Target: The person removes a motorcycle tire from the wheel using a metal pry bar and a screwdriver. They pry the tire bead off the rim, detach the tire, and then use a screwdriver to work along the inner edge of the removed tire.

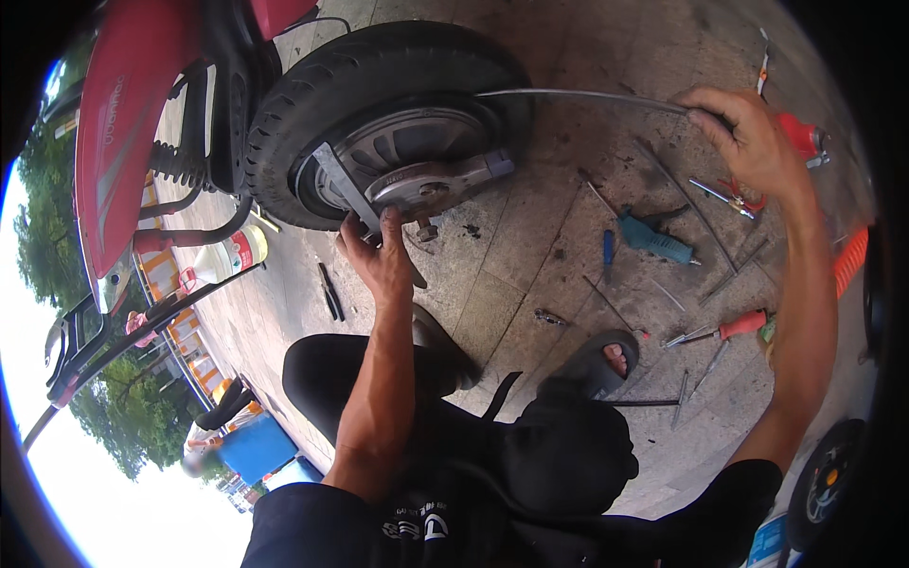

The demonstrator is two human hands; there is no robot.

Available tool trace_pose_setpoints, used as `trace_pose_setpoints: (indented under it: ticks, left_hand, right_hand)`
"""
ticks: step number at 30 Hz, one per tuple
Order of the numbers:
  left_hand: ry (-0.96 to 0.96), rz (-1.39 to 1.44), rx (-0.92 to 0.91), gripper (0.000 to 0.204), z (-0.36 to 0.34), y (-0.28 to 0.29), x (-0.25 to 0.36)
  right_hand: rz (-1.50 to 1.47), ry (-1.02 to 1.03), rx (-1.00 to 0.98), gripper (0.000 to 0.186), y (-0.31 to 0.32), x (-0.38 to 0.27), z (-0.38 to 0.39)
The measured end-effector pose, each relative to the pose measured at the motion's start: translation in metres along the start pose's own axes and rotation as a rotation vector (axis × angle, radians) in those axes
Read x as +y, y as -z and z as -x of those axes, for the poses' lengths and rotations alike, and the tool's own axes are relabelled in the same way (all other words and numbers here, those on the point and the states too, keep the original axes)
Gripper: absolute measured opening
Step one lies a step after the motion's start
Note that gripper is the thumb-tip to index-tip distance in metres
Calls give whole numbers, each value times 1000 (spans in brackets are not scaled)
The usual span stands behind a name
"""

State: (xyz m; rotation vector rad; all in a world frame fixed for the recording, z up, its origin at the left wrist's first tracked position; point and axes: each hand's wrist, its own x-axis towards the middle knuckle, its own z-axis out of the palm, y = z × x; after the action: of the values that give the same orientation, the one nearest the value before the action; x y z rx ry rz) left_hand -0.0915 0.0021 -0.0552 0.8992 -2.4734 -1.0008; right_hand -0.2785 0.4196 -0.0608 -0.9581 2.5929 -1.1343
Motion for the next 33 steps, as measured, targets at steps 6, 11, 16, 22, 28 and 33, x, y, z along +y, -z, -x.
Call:
trace_pose_setpoints:
  ticks: [6, 11, 16, 22, 28, 33]
  left_hand:
    - [-100, -1123, -654, 81, -55, 47, 58]
    - [-286, -1289, -744, 85, -75, 41, 57]
    - [-169, -1373, -839, 87, -66, 39, 90]
    - [-648, -882, -950, 46, -74, 33, 231]
    - [-674, -1039, -1082, 81, -150, -63, 250]
    - [-553, -1093, -1212, 77, -159, -72, 241]
  right_hand:
    - [20, 27, 34, 17, -4, -14, 6]
    - [-11, 11, 94, 17, -15, -20, 21]
    - [-47, 32, 103, 15, -18, -21, 24]
    - [-46, -20, 106, 15, -13, -23, 22]
    - [-41, -35, 78, 13, -9, -23, 20]
    - [-14, -1, 88, 14, 2, -12, -3]
